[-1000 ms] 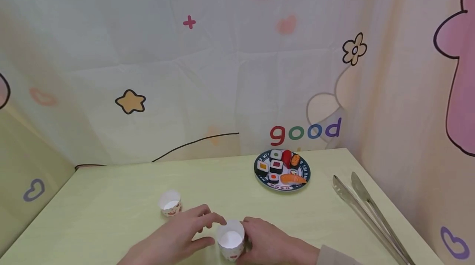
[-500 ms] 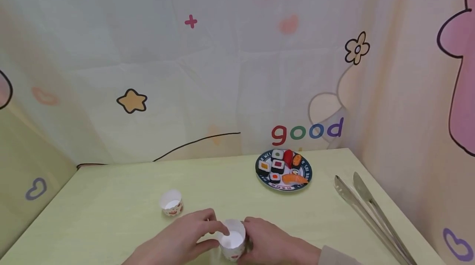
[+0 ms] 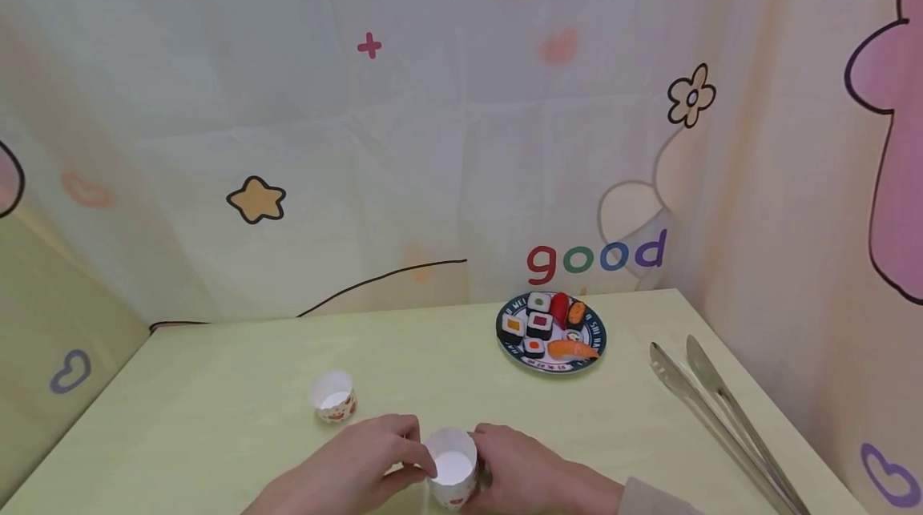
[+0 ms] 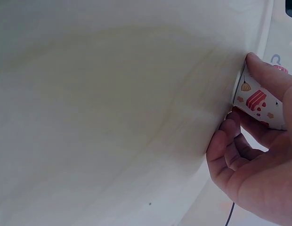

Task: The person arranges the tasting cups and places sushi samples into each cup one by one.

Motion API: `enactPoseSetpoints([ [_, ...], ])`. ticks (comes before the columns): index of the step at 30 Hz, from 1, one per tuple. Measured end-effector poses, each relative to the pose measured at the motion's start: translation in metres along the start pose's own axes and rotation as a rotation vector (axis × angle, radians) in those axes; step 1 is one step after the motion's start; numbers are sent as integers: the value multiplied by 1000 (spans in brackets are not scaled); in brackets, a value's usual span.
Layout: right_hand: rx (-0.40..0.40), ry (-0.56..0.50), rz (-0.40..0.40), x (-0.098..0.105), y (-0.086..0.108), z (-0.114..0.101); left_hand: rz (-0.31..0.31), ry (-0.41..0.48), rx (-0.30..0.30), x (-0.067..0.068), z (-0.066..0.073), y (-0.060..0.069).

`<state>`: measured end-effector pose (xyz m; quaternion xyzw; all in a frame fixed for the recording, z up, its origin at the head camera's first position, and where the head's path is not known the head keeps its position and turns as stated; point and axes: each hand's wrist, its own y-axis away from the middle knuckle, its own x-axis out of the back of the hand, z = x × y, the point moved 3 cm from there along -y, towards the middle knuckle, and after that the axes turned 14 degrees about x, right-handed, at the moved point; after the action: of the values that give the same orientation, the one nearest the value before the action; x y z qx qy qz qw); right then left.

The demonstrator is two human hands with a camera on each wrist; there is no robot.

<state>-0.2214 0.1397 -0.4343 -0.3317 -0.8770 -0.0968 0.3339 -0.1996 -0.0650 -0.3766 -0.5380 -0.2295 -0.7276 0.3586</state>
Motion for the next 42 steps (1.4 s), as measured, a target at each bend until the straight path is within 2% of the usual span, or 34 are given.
enactPoseSetpoints([
  [6, -10, 10, -2, -1, 1, 2, 61, -13, -46, -1, 1, 2],
  [14, -17, 19, -7, -1, 2, 3, 67, -26, -37, -2, 2, 1],
  [21, -17, 21, -8, -1, 1, 1, 101, -32, -33, 1, 3, 3],
  [37, -2, 22, -13, -1, 1, 1, 78, 15, 12, 4, 3, 2],
  [42, 7, 27, -15, -2, 1, 1, 93, 35, 17, 4, 3, 3],
])
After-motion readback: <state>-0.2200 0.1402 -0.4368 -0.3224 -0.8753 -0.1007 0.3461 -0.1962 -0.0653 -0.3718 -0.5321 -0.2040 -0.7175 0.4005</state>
